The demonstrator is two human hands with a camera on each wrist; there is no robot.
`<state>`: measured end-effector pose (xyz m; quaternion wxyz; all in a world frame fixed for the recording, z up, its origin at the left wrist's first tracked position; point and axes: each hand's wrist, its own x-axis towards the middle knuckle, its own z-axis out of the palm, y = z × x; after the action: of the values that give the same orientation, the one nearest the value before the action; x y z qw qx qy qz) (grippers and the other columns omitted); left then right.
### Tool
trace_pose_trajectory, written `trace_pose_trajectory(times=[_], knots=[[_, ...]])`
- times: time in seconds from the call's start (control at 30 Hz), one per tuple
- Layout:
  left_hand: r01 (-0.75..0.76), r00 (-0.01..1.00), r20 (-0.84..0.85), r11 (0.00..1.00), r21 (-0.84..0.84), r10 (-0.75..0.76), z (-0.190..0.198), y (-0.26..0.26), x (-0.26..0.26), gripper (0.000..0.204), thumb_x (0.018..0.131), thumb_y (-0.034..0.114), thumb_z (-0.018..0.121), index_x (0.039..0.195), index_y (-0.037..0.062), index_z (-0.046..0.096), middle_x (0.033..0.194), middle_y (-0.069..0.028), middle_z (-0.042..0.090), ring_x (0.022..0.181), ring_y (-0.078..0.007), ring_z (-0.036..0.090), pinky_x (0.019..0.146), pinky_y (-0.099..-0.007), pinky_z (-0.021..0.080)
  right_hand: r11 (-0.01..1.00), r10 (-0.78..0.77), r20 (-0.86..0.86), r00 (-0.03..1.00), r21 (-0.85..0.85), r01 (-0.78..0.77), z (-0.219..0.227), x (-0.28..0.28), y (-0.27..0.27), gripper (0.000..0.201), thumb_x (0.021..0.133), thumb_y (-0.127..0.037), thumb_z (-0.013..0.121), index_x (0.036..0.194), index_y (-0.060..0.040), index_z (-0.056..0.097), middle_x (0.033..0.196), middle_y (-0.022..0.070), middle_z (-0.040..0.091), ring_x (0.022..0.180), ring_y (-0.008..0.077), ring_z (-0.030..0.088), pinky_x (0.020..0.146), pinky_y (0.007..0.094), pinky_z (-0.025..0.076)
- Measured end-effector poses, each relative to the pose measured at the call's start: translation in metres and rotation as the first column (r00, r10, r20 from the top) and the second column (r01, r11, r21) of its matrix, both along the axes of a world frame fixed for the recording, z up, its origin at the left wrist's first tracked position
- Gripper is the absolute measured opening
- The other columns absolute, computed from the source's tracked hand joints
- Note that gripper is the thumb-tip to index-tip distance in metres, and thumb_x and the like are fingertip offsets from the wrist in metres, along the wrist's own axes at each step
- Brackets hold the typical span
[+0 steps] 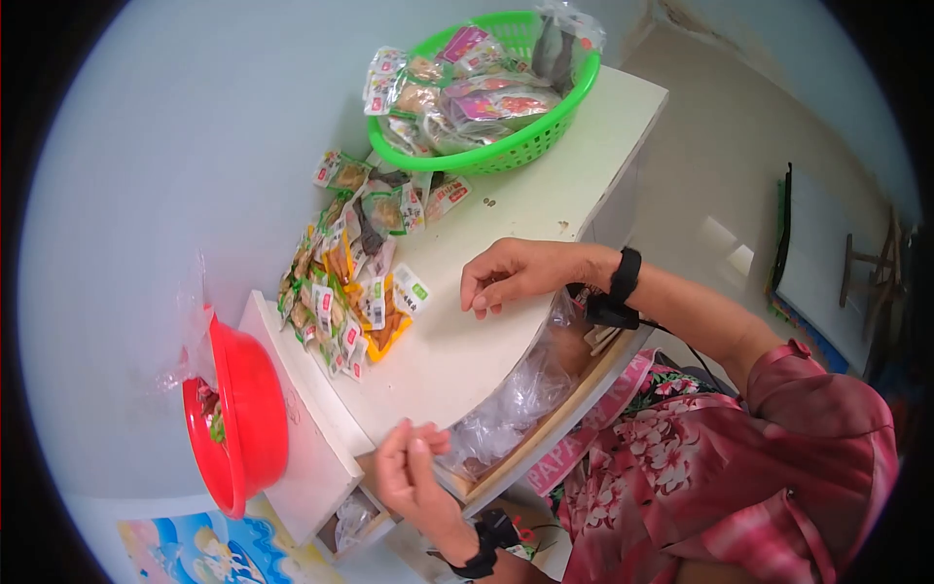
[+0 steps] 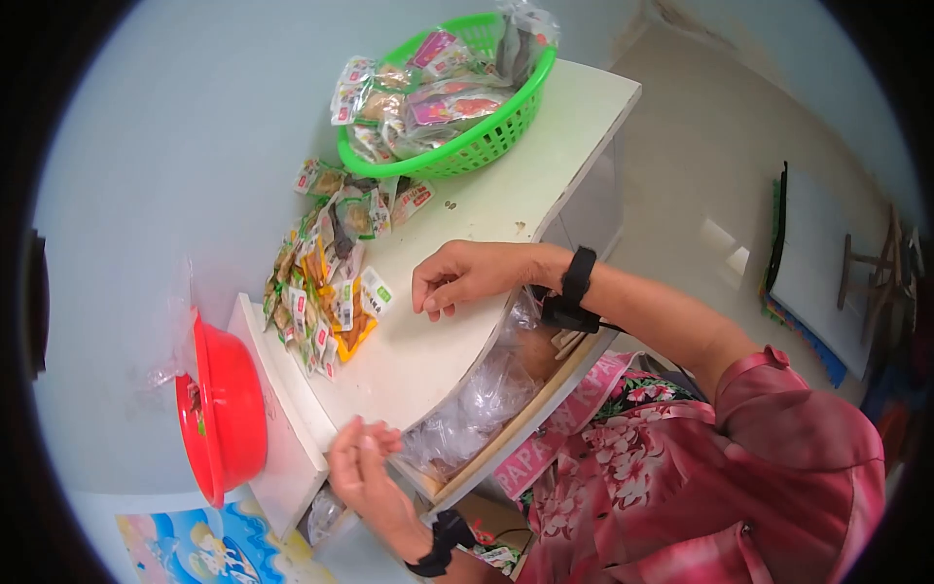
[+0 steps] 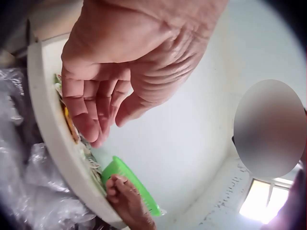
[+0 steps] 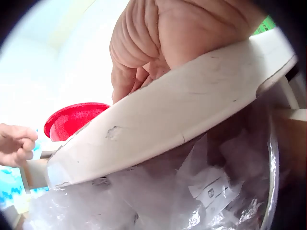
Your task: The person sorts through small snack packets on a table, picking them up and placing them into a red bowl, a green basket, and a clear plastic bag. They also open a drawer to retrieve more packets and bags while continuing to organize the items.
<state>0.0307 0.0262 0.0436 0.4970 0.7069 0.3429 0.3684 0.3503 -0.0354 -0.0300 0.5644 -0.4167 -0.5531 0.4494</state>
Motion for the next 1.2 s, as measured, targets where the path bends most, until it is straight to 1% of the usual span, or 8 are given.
trace_pose_trajectory(times=[0.17,0.4,0.5,0.6,0.73,0.83,1.0,1.2], knots=[[0.020,0.992,-0.117,0.975,-0.220,-0.047,-0.048,-0.039,-0.036,0.025,0.101,0.002,0.061,0.124,-0.0066,0.065,0.104,-0.0171,0.072,0.093,-0.0217,0.073,0.083,-0.0326,0.060,0.994,-0.096,0.047,0.994,-0.048,0.098,0.007,-0.007,-0.006,0.017,0.103,-0.015,0.064,0.112,-0.0017,0.070,0.101,0.0049,0.073,0.091,0.0101,0.067,0.080,0.0261,0.053],[0.046,0.990,-0.126,0.985,-0.165,-0.067,-0.098,-0.057,-0.043,0.027,0.102,0.006,0.061,0.125,-0.0068,0.063,0.106,-0.0172,0.072,0.095,-0.0210,0.072,0.085,-0.0323,0.060,0.970,-0.235,0.108,0.966,-0.040,0.241,0.008,-0.064,-0.077,0.016,0.098,-0.018,0.068,0.103,-0.0025,0.071,0.089,0.0057,0.073,0.079,0.0137,0.067,0.072,0.0316,0.053],[0.058,0.990,-0.118,0.983,-0.173,-0.080,-0.102,-0.060,-0.038,0.025,0.101,0.004,0.061,0.124,-0.0059,0.064,0.106,-0.0164,0.073,0.097,-0.0199,0.073,0.088,-0.0332,0.056,0.897,-0.324,0.573,0.753,-0.066,0.437,-0.003,-0.088,-0.102,0.016,0.094,-0.020,0.071,0.095,-0.0041,0.071,0.080,0.0119,0.071,0.072,0.0248,0.069,0.067,0.0382,0.054],[0.062,0.992,-0.096,0.983,-0.171,-0.079,-0.096,-0.064,-0.028,0.025,0.100,0.003,0.062,0.123,-0.0039,0.065,0.107,-0.0159,0.073,0.095,-0.0222,0.073,0.088,-0.0337,0.057,0.820,-0.378,0.773,0.510,0.023,0.572,-0.017,-0.107,-0.107,0.022,0.090,-0.028,0.072,0.088,-0.0063,0.070,0.077,0.0166,0.069,0.070,0.0351,0.068,0.063,0.0443,0.053],[0.243,0.953,-0.205,0.967,0.082,-0.222,-0.079,-0.064,-0.012,0.030,0.097,0.003,0.065,0.127,0.0000,0.066,0.122,-0.0141,0.070,0.108,-0.0242,0.068,0.090,-0.0361,0.058,0.783,-0.085,0.951,0.298,-0.121,0.610,-0.017,-0.100,-0.092,0.021,0.091,-0.031,0.069,0.087,-0.0099,0.070,0.079,0.0109,0.070,0.073,0.0359,0.068,0.066,0.0471,0.052],[0.316,0.938,-0.206,0.934,0.169,-0.280,-0.081,-0.066,0.000,0.034,0.096,0.005,0.065,0.130,0.0023,0.066,0.135,-0.0154,0.064,0.118,-0.0275,0.064,0.094,-0.0397,0.056,0.803,0.067,0.934,0.351,-0.259,0.537,-0.024,-0.104,-0.079,0.026,0.092,-0.033,0.068,0.086,-0.0080,0.069,0.080,0.0130,0.069,0.076,0.0359,0.069,0.067,0.0463,0.053],[0.278,0.910,-0.392,0.898,0.341,-0.133,-0.107,-0.059,0.007,0.041,0.097,0.010,0.064,0.137,0.0036,0.063,0.146,-0.0164,0.056,0.128,-0.0329,0.058,0.099,-0.0421,0.053,0.885,-0.202,0.778,0.595,-0.115,0.451,-0.046,-0.106,-0.084,0.024,0.092,-0.026,0.071,0.087,-0.0032,0.067,0.083,0.0147,0.069,0.079,0.0326,0.070,0.068,0.0429,0.053],[0.278,0.897,-0.399,0.944,0.178,-0.190,-0.103,-0.058,0.006,0.043,0.096,0.010,0.065,0.137,0.0005,0.061,0.136,-0.0202,0.063,0.123,-0.0353,0.062,0.100,-0.0435,0.052,0.886,-0.455,0.436,0.777,0.133,0.444,0.006,-0.082,-0.114,0.009,0.094,-0.011,0.067,0.096,-0.0017,0.065,0.098,0.0106,0.073,0.076,0.0227,0.070,0.069,0.0344,0.053]])
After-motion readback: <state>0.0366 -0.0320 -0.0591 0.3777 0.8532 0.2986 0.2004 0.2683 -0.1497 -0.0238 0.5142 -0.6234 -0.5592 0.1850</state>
